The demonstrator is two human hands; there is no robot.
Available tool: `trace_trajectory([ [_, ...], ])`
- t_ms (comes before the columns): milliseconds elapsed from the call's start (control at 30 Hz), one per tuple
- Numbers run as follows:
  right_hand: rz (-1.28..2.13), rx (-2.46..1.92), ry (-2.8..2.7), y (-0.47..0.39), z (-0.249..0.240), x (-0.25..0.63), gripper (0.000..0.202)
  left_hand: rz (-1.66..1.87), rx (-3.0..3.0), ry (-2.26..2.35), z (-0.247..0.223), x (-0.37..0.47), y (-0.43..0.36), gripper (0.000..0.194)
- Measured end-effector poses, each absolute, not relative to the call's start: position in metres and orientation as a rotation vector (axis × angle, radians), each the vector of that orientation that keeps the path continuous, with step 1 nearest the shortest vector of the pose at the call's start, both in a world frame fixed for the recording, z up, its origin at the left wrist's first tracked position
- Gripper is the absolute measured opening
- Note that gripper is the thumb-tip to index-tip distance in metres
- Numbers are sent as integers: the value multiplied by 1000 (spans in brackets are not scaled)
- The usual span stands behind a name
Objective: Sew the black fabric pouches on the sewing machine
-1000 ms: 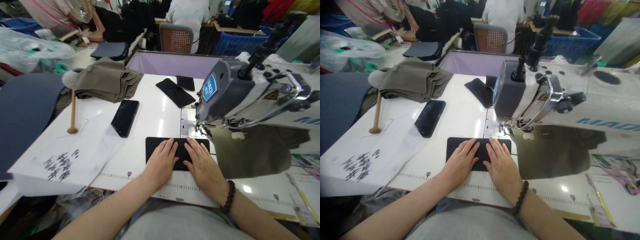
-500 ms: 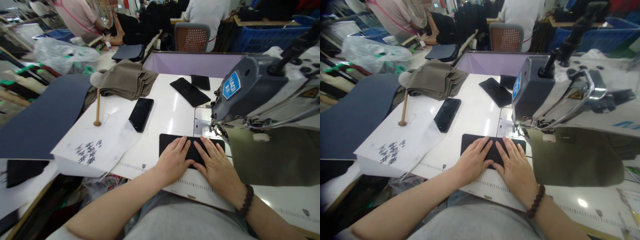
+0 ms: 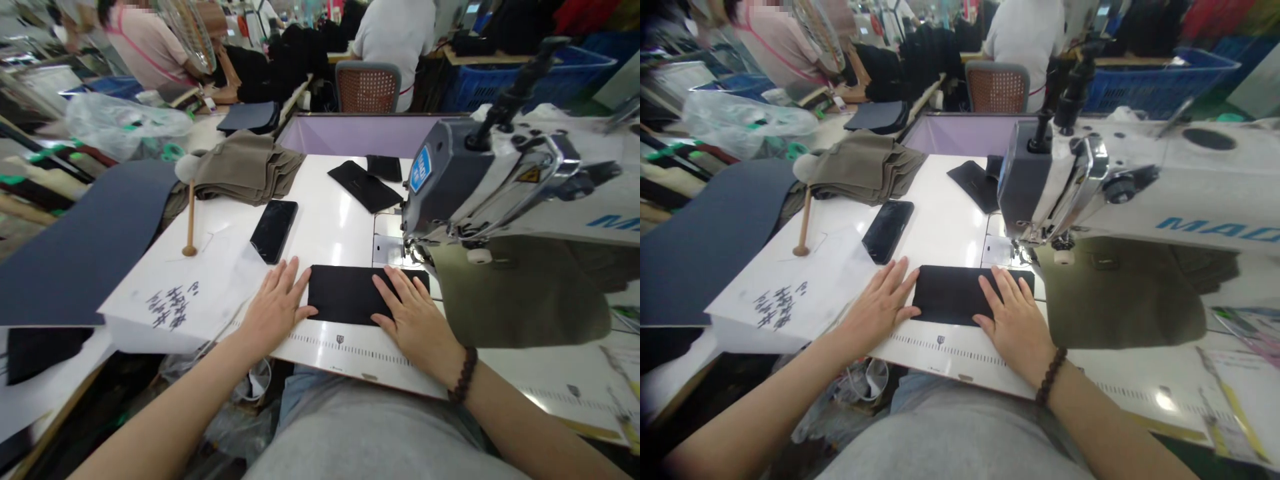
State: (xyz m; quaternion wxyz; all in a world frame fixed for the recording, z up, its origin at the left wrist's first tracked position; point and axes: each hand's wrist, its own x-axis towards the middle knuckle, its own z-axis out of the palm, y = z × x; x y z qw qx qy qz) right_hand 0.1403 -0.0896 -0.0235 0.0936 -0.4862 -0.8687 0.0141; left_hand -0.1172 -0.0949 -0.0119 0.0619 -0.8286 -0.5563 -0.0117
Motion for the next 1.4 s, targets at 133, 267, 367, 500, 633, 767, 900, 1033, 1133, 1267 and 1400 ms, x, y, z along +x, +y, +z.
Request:
trace_trajectory([
  [133,65,-1469,-2572,-90,-22,138,53,-148,-2611,-1498,-5,-114,-109,39],
  [267,79,-1483,-2556,-91,-15,137,56,-105,-2763,-1386,3,-93,-107,34],
  [367,75,-1482,-2536,-90,-4,144,51,-14,-2648,-1560,4,-74,-78,50],
  [500,39,-1434,-2633,-79,10,166,34,101,-2628,-1536,6,-45,-23,53],
  [633,68,-1203,-2764,-56,16,188,25,21,-2817,-1232,15,-15,3,31],
  [767,139,-1034,-2741,-41,7,202,25,-28,-2996,-1039,18,6,2,30],
  [900,154,-968,-2663,-37,-5,208,25,-127,-2980,-1089,11,9,4,46],
  [1033,108,-1042,-2614,-37,-9,209,25,-143,-2995,-1067,4,4,11,51],
  [1133,104,-1071,-2606,-37,-9,209,26,-152,-3013,-1017,2,3,13,48],
  [1267,75,-1061,-2597,-36,-7,208,28,-169,-3022,-981,-1,5,11,43],
  [1400,79,-1070,-2599,-36,-7,207,28,-202,-3006,-976,-3,5,12,44],
])
